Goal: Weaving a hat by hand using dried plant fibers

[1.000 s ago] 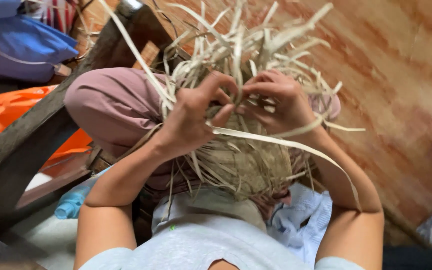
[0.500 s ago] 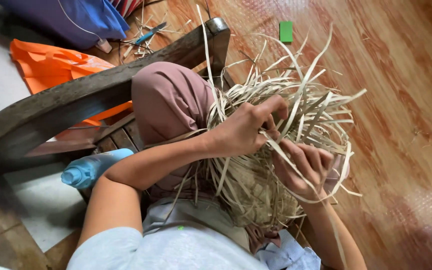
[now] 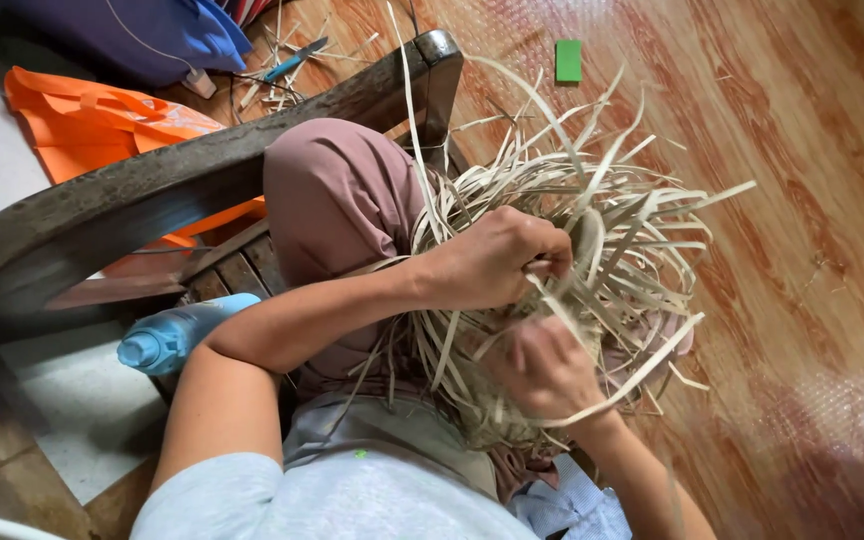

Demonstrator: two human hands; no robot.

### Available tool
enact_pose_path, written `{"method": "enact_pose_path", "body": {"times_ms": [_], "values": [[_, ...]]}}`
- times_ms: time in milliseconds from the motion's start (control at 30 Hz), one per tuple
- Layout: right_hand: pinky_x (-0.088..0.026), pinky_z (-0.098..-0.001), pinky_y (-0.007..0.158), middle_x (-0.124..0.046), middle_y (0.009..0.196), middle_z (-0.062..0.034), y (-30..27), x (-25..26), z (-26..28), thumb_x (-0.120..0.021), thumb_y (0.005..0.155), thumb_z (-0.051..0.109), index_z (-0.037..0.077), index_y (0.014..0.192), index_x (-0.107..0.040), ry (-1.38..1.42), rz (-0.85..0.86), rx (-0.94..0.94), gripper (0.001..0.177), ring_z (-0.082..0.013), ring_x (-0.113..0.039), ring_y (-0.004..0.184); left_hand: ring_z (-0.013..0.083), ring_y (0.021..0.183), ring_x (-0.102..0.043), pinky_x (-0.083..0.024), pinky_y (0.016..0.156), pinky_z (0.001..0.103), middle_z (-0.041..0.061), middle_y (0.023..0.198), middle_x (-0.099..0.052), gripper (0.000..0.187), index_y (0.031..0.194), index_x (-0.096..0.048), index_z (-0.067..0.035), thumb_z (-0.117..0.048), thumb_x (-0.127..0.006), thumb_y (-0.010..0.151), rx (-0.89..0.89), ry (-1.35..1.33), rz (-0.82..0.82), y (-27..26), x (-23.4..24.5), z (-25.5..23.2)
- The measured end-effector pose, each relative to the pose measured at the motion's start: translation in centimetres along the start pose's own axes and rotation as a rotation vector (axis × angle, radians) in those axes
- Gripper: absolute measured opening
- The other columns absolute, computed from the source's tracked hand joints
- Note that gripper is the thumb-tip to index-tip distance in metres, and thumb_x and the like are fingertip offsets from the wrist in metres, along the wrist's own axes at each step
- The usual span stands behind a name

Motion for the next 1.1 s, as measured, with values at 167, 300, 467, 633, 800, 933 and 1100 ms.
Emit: {"method": "enact_pose_path", "body": {"times_ms": [167,300,467,633,800,933,1100], "values": [[-0.039,-0.0286,0.073,-0.051,0.104,0.0004,-4.5,-1.0,4.2,-0.061,0.076,0.021,0.019,0.100,-0.060,-0.034,0.412,0.127,0.024,-0.0131,-0.045,0.089,0.0125,0.054,-0.057,-0.048,0.046,0.019,0.008,0.074,-0.063,0.019,0.073,-0.061,0.000,0.013,-0.055,0.062,-0.266,-0.033,-0.146,-0.9,1.4,-1.5],[-0.032,-0.0296,0.076,-0.049,0.111,-0.0005,-11.8,0.9,6.4,-0.059,0.072,0.019,0.018,0.091,-0.064,-0.057,0.458,-0.104,0.020,-0.0147,-0.047,0.089,0.0133,0.053,-0.050,-0.041,0.048,0.024,0.005,0.070,-0.058,0.024,0.073,-0.058,0.000,0.016,-0.053,0.055,-0.297,-0.031,-0.106,-1.5,1.8,-1.7],[-0.042,-0.0327,0.072,-0.056,0.092,-0.0060,-27.8,1.5,9.1,-0.046,0.064,0.014,0.014,0.089,-0.062,0.190,0.903,-0.967,0.030,-0.0255,-0.052,0.083,0.0110,0.048,-0.041,-0.031,0.041,0.020,0.006,0.071,-0.055,0.019,0.082,-0.058,0.005,0.014,-0.054,0.066,-0.254,-0.052,-0.094,-1.0,2.3,-2.9],[-0.046,-0.0324,0.070,-0.063,0.098,-0.0123,-20.7,12.6,3.5,-0.048,0.074,0.004,0.010,0.100,-0.062,-0.342,0.847,-1.700,0.030,-0.0264,-0.058,0.081,0.0116,0.048,-0.045,-0.034,0.042,0.021,0.008,0.072,-0.058,0.016,0.083,-0.059,0.005,0.010,-0.056,0.069,-0.254,-0.028,-0.025,-0.5,2.0,-4.5],[-0.042,-0.0352,0.063,-0.059,0.083,-0.0187,-3.9,14.1,2.9,-0.073,0.078,-0.014,-0.005,0.080,-0.064,-0.423,-0.135,-0.862,0.013,-0.0251,-0.053,0.067,0.0140,0.052,-0.049,-0.038,0.047,0.023,0.008,0.074,-0.059,0.016,0.083,-0.058,0.004,0.008,-0.057,0.068,-0.254,0.024,-0.024,-0.9,1.6,-4.5],[-0.051,-0.0309,0.067,-0.061,0.091,-0.0150,0.2,7.8,-1.2,-0.057,0.073,-0.004,-0.001,0.087,-0.060,0.223,-0.105,-0.630,0.015,-0.0252,-0.061,0.078,0.0195,0.062,-0.057,-0.046,0.055,0.026,0.011,0.074,-0.061,0.013,0.083,-0.059,0.001,0.005,-0.057,0.071,-0.222,0.034,-0.020,-1.2,1.5,-4.5],[-0.050,-0.0338,0.068,-0.060,0.091,-0.0142,0.8,4.5,-3.5,-0.053,0.078,-0.005,-0.001,0.088,-0.061,0.299,-0.117,-0.523,0.014,-0.0276,-0.061,0.080,0.0210,0.071,-0.061,-0.049,0.064,0.030,0.008,0.074,-0.061,0.010,0.084,-0.059,-0.004,0.000,-0.055,0.077,-0.132,0.019,-0.009,-1.1,1.9,-4.6]]}}
Point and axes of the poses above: each hand's wrist, its own y-axis towards the middle knuckle, its own x-axis out of the back of the hand, z = x × y, the point moved 5 cm from there along y, towards the middle knuckle
